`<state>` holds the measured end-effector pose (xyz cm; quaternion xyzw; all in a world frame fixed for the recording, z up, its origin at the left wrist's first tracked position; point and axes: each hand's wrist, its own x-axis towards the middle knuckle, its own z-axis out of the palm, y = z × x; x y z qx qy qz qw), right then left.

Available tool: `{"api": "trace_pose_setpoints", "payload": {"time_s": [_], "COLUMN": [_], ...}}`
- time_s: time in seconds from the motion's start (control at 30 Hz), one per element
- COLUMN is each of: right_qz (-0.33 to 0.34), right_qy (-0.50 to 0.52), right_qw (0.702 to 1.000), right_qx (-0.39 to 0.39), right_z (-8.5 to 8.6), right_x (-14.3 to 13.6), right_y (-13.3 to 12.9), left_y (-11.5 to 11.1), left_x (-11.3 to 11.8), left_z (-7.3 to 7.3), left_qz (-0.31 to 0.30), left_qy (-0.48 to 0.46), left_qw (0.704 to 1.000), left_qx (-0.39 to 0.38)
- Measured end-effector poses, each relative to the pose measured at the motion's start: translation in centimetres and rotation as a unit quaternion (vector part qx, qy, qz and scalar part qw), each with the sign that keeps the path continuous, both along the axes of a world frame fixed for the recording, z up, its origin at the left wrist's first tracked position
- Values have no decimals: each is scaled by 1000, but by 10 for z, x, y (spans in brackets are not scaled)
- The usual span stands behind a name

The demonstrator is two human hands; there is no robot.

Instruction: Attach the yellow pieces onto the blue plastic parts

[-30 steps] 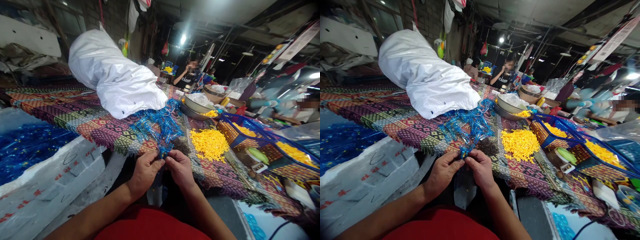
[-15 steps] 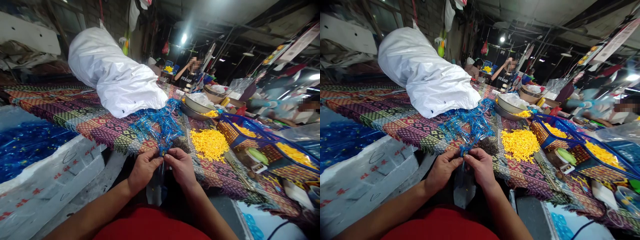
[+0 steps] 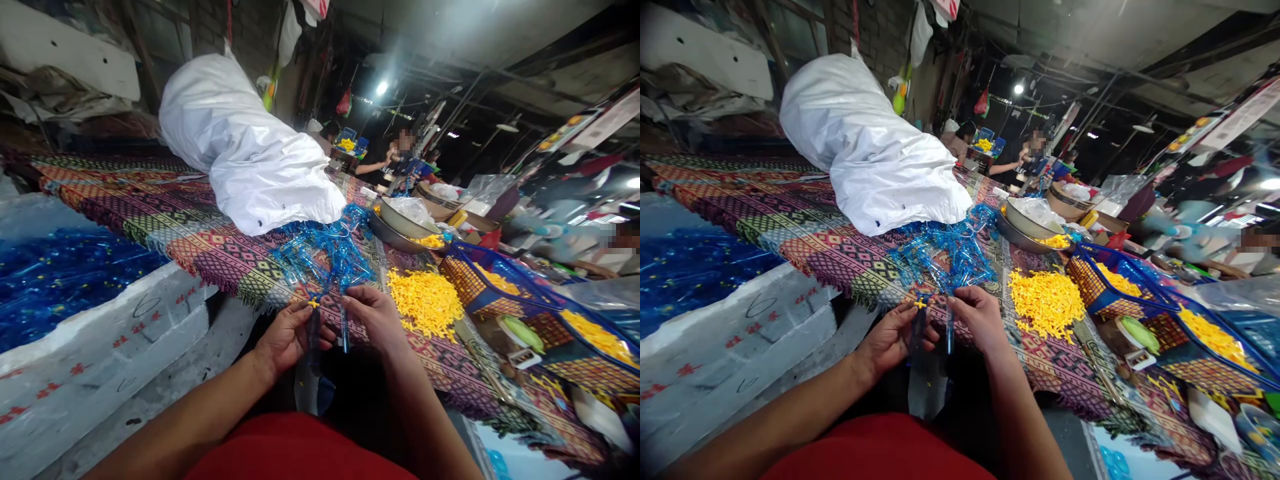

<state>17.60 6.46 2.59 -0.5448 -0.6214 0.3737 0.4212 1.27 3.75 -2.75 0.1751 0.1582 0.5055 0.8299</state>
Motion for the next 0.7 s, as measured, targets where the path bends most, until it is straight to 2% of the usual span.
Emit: {"api": "trace_pose_setpoints", "payload": {"time_s": [0.07,0.17,0.23,0.3,0.43,0.5,0.57,0.7], "right_qz": [24,62,65,54,85,109,103,73], "right_qy": [-178,-416,-490,-480,-290,-214,-181,-179], "right_qw": [983,903,862,864,935,952,956,946], "right_qx": [40,89,111,141,185,188,206,260], "right_z": [-4,-12,-16,-17,-10,-8,-9,-15], "right_x": [6,5,1,-2,-4,-7,-10,-13], "right_y": [11,21,23,19,-1,-13,-22,-30], "left_y": [-1,-3,-6,-8,-12,-14,-16,-21], "left_x": [-3,-6,-6,-5,0,4,8,15], "left_z": [-1,-1,1,4,10,10,9,7], "left_qz": [8,8,3,8,39,45,50,65], "left_qy": [14,31,49,77,128,155,188,242], "left_qw": [1000,999,999,997,990,986,979,965], "left_qx": [1,10,22,32,42,51,59,79]}}
